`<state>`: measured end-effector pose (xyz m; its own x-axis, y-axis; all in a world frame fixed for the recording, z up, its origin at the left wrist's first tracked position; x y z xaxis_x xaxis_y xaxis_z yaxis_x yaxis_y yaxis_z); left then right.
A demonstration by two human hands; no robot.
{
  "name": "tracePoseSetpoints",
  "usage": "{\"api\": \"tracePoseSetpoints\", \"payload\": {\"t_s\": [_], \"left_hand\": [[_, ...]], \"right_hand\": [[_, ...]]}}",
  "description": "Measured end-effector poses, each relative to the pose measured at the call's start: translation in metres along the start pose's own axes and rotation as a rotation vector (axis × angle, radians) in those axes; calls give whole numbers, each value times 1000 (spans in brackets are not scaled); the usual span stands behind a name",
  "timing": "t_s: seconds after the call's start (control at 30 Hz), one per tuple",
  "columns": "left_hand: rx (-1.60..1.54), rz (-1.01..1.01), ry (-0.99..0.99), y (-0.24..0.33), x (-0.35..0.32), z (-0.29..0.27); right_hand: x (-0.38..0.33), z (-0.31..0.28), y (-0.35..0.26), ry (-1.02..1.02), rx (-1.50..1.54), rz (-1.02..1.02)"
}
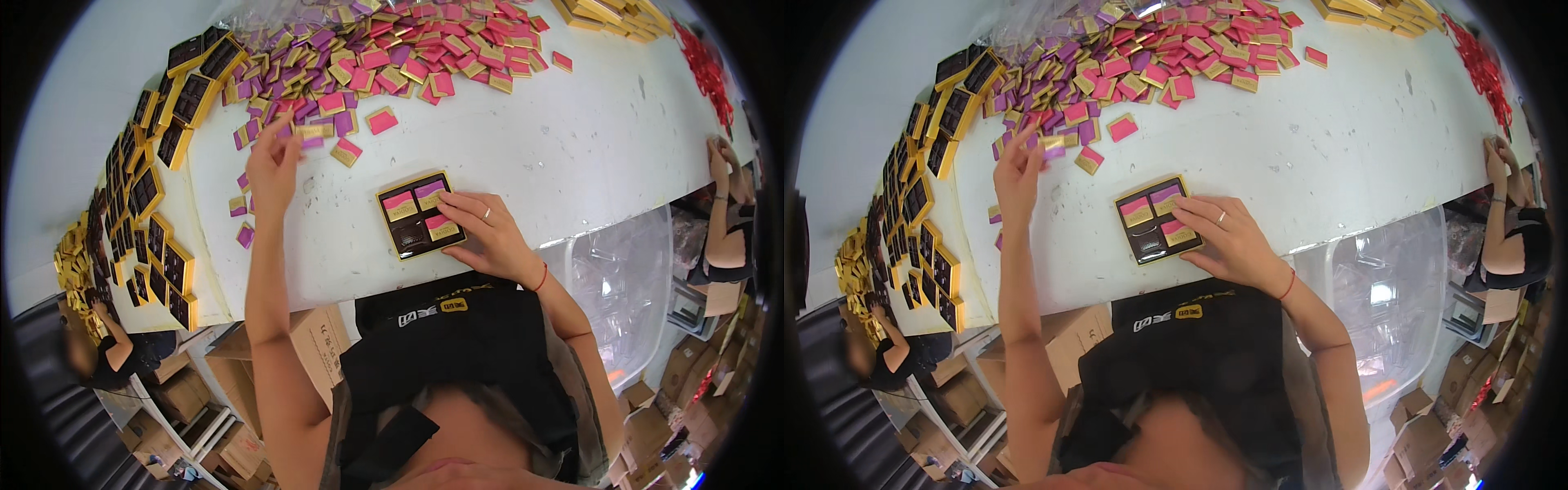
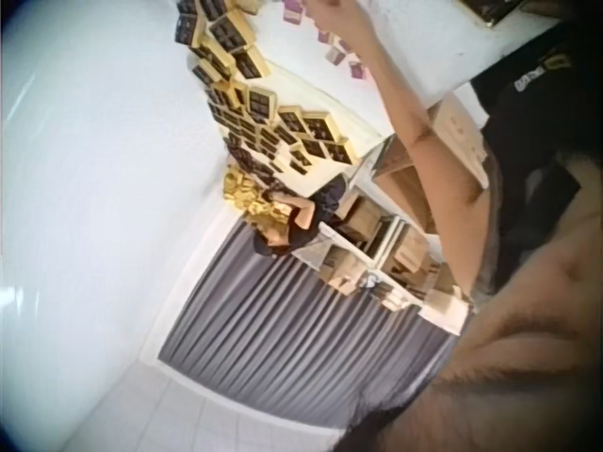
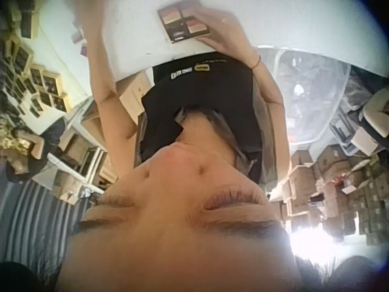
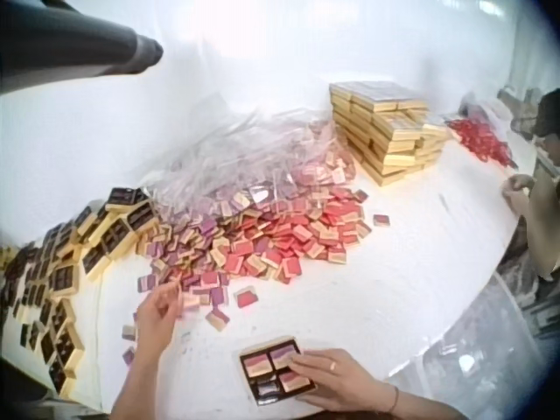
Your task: The person assembles small square cosmetic palettes by placing four colored blocks into each tray. They pick up blocks from a large pile on the table, arrange them into the compartments of the trays, and then place the completed palettes into a clear plastic bin.
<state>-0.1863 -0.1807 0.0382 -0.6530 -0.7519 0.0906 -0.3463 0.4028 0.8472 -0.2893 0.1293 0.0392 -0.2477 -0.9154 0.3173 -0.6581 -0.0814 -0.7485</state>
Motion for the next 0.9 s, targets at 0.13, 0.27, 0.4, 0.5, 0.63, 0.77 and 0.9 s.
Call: {"api": "tracePoseSetpoints", "payload": {"t_s": [0.13,0.27,0.4,0.5,0.63,0.77,0.9], "left_hand": [[-334,-159,-106,23,-59,21],[-418,-94,-243,38,-107,51],[-188,67,-349,65,-122,62],[-103,28,-454,82,-116,78],[112,354,-643,104,-112,111],[344,681,-545,108,-124,112],[425,740,-453,98,-161,104]], "right_hand": [[1,-3,-1,2,-1,33],[-1,0,-2,9,13,25],[-4,2,-1,40,30,21],[-13,-13,-1,183,94,38],[-69,-64,8,560,83,76],[-185,-133,41,817,-352,372],[-363,-192,80,1085,-572,810]]}}
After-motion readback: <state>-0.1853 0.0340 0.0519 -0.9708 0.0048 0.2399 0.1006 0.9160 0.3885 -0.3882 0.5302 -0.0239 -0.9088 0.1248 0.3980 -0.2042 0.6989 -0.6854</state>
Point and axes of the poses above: each hand's wrist, its own x-axis towards the middle knuckle, its own z-axis out of the palm, y = z × x, the point moved 9 cm from there along x, towards the middle knuckle, and after that the axes turned 8 degrees about x, right-handed, at the moved point
